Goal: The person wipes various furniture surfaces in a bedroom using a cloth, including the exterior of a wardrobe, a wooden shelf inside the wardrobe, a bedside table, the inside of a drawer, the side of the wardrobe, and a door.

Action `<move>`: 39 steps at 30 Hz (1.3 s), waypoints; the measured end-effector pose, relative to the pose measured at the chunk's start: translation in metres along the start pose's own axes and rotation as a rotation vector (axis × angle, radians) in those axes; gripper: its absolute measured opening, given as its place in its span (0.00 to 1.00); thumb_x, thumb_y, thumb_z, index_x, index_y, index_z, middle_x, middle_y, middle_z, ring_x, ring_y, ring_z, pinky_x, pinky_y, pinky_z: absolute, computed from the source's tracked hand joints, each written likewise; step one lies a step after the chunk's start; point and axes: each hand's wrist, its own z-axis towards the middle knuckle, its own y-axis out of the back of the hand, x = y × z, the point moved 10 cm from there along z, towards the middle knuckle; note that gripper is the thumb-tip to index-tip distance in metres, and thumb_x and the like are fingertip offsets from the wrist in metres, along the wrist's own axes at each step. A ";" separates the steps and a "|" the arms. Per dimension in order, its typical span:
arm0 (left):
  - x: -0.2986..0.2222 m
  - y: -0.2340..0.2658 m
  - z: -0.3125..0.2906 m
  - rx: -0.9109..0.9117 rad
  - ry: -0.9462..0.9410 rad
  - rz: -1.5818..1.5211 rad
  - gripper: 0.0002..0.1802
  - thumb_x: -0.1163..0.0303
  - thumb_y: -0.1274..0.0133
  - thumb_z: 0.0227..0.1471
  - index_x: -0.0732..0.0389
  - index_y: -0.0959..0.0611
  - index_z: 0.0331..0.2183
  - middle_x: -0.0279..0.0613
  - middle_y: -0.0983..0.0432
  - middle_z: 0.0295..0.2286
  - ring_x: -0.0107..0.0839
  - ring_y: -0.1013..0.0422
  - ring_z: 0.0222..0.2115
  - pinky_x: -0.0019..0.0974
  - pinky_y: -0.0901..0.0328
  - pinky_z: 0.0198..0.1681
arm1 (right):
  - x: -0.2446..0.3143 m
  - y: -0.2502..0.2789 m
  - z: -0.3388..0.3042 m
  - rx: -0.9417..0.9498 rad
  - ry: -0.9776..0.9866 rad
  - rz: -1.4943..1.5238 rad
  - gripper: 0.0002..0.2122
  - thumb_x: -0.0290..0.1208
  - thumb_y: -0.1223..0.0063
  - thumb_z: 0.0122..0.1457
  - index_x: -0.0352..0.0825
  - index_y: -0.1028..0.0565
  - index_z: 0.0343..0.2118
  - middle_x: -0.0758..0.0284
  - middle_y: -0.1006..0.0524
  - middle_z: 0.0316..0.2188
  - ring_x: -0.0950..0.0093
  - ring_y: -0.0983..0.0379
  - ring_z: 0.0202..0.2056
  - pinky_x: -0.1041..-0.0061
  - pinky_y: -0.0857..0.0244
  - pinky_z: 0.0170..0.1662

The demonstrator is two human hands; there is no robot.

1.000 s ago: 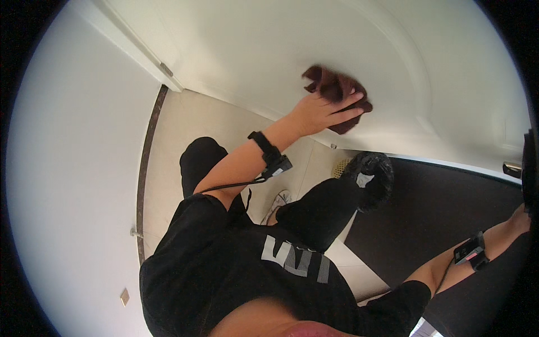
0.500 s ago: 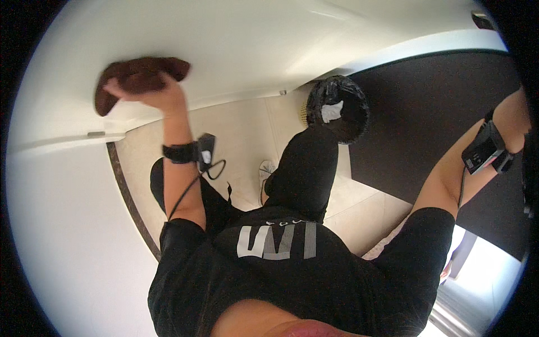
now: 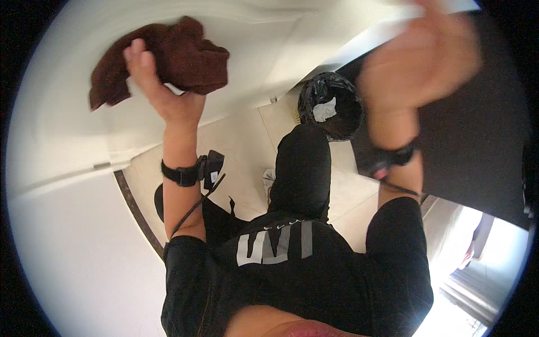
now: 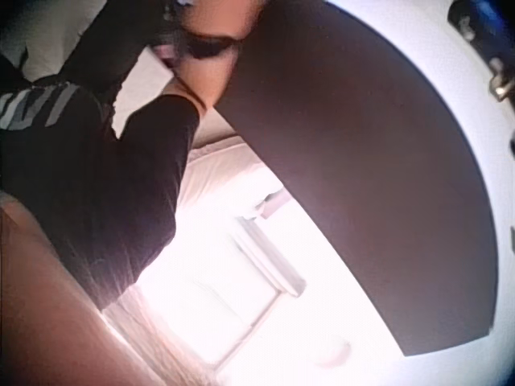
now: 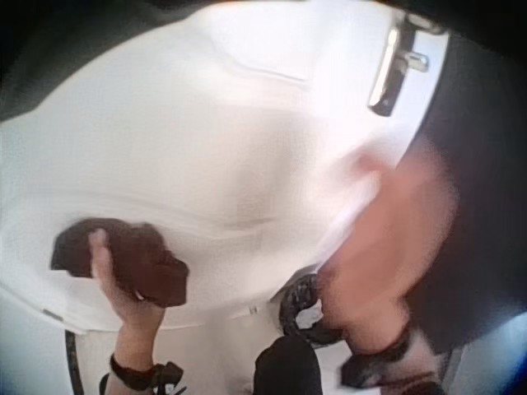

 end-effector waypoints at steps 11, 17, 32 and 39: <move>-0.033 -0.092 -0.036 0.541 0.141 -0.427 0.46 0.77 0.39 0.37 0.60 0.46 0.56 0.56 0.47 0.54 0.48 0.44 0.53 0.45 0.45 0.54 | -0.005 -0.099 -0.159 0.105 -0.688 0.347 0.17 0.31 0.40 0.44 0.35 0.30 0.39 0.57 0.33 0.39 0.58 0.34 0.40 0.67 0.37 0.44; -0.053 -0.073 -0.034 0.628 -0.025 -0.269 0.38 0.78 0.39 0.34 0.60 0.35 0.51 0.54 0.44 0.53 0.50 0.41 0.52 0.45 0.43 0.53 | -0.114 -0.040 -0.255 -0.366 -1.160 0.260 0.16 0.31 0.46 0.53 0.29 0.32 0.42 0.60 0.31 0.43 0.69 0.35 0.45 0.70 0.41 0.46; 0.024 0.043 -0.098 0.666 0.390 -0.184 0.23 0.83 0.52 0.45 0.66 0.31 0.47 0.52 0.29 0.42 0.42 0.31 0.43 0.39 0.34 0.43 | -0.094 -0.095 -0.396 -0.336 -1.404 -0.279 0.40 0.59 0.64 0.55 0.33 0.58 0.60 0.48 0.64 0.59 0.50 0.62 0.58 0.54 0.60 0.57; 0.041 0.088 -0.126 0.694 0.489 -0.053 0.22 0.84 0.50 0.41 0.67 0.29 0.43 0.52 0.27 0.38 0.42 0.28 0.38 0.38 0.34 0.42 | 0.011 -0.253 -0.590 -0.522 -2.685 0.729 0.39 0.52 0.60 0.57 0.34 0.63 0.61 0.58 0.54 0.61 0.62 0.53 0.59 0.63 0.57 0.60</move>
